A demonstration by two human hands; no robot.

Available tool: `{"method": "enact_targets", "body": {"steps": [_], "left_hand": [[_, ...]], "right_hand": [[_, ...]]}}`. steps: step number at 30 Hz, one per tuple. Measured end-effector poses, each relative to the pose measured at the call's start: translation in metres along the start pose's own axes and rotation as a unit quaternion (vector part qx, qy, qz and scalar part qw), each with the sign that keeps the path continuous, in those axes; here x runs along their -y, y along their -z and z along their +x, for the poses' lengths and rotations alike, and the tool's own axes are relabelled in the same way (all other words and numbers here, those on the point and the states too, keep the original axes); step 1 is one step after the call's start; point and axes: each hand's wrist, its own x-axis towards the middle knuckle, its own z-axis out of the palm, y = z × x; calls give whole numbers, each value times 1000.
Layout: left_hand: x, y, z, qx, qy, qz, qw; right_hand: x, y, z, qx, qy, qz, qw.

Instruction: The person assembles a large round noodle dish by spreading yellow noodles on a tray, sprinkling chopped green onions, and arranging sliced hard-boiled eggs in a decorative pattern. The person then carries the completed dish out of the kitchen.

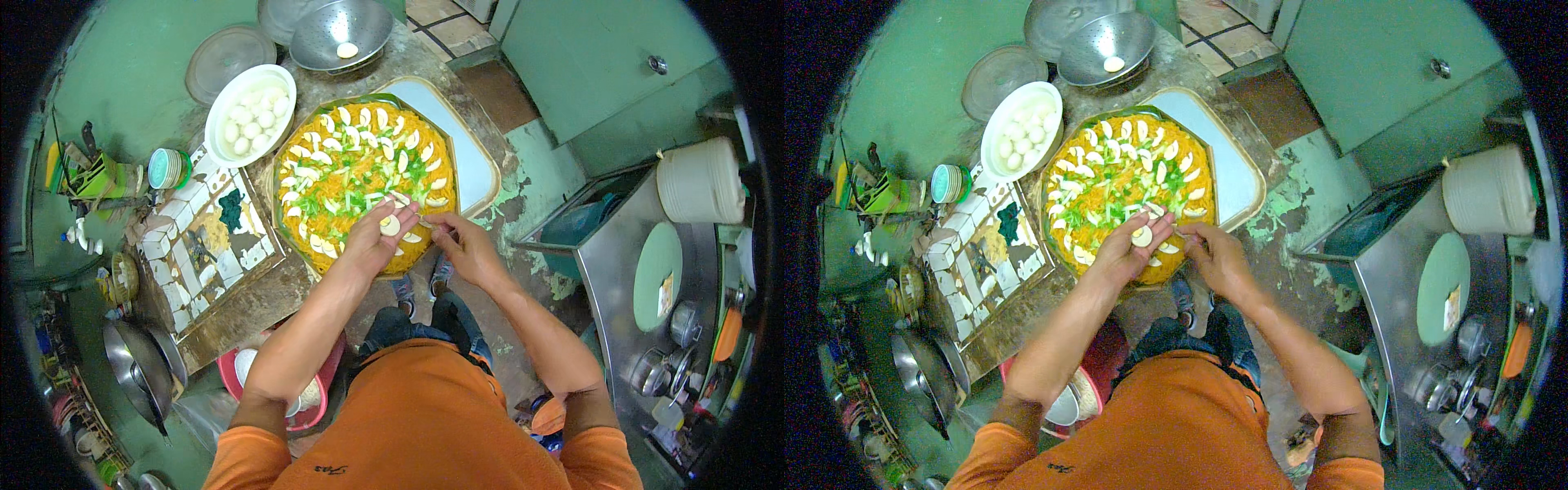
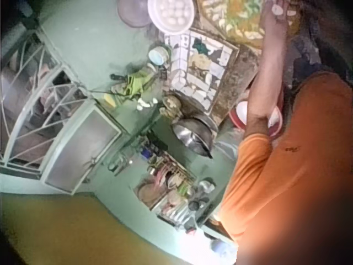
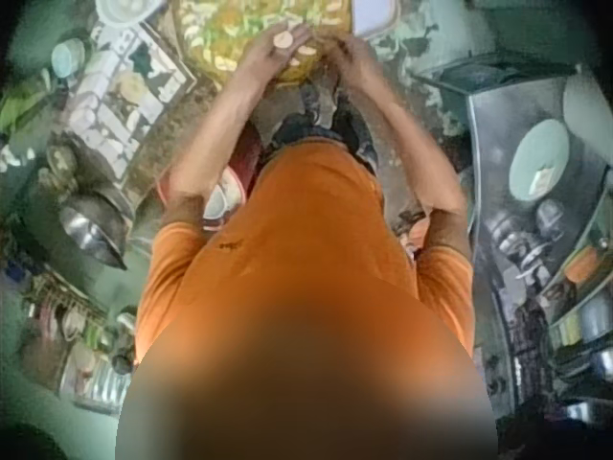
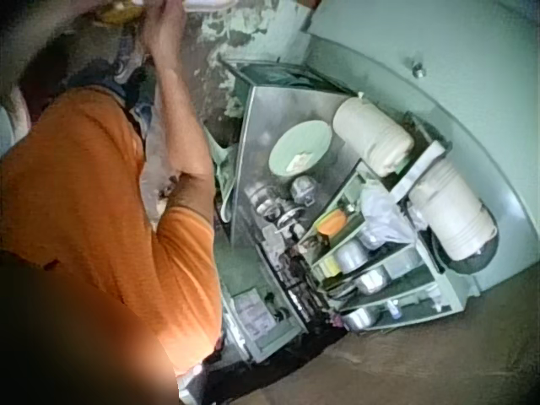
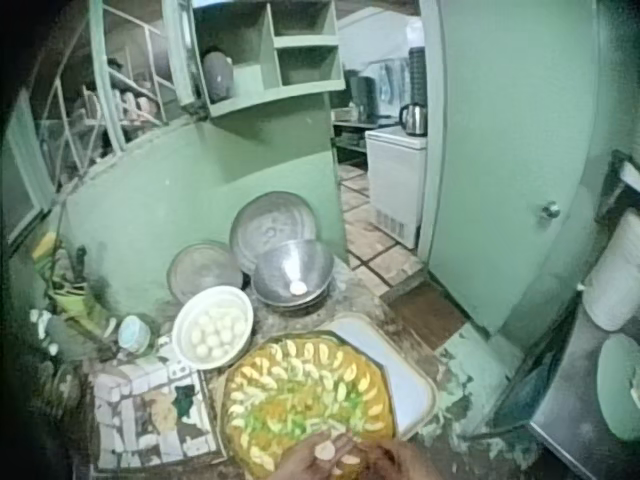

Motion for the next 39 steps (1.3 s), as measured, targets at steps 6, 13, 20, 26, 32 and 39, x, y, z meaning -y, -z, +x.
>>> {"method": "enact_targets", "body": {"steps": [6,13,20,26,32,39], "left_hand": [[11,-16,24,-46,-41,-2,998],[14,-21,-5,-1,-38,-43,998],[14,-23,-41,10,-37,20,999],[2,-10,-85,-105,-85,87,987],[6,1,-89,-51,-102,104,988],[-2,21,-66,18,-78,130,988]], "right_hand": [[-8,32,46,97,-116,59,987],[2,49,25,183,-64,132,972],[-34,28,35,154,-43,59,985],[-29,48,30,222,-164,251,928],[-11,38,5,110,-96,140,979],[31,-15,-52,41,-12,43,998]]}}
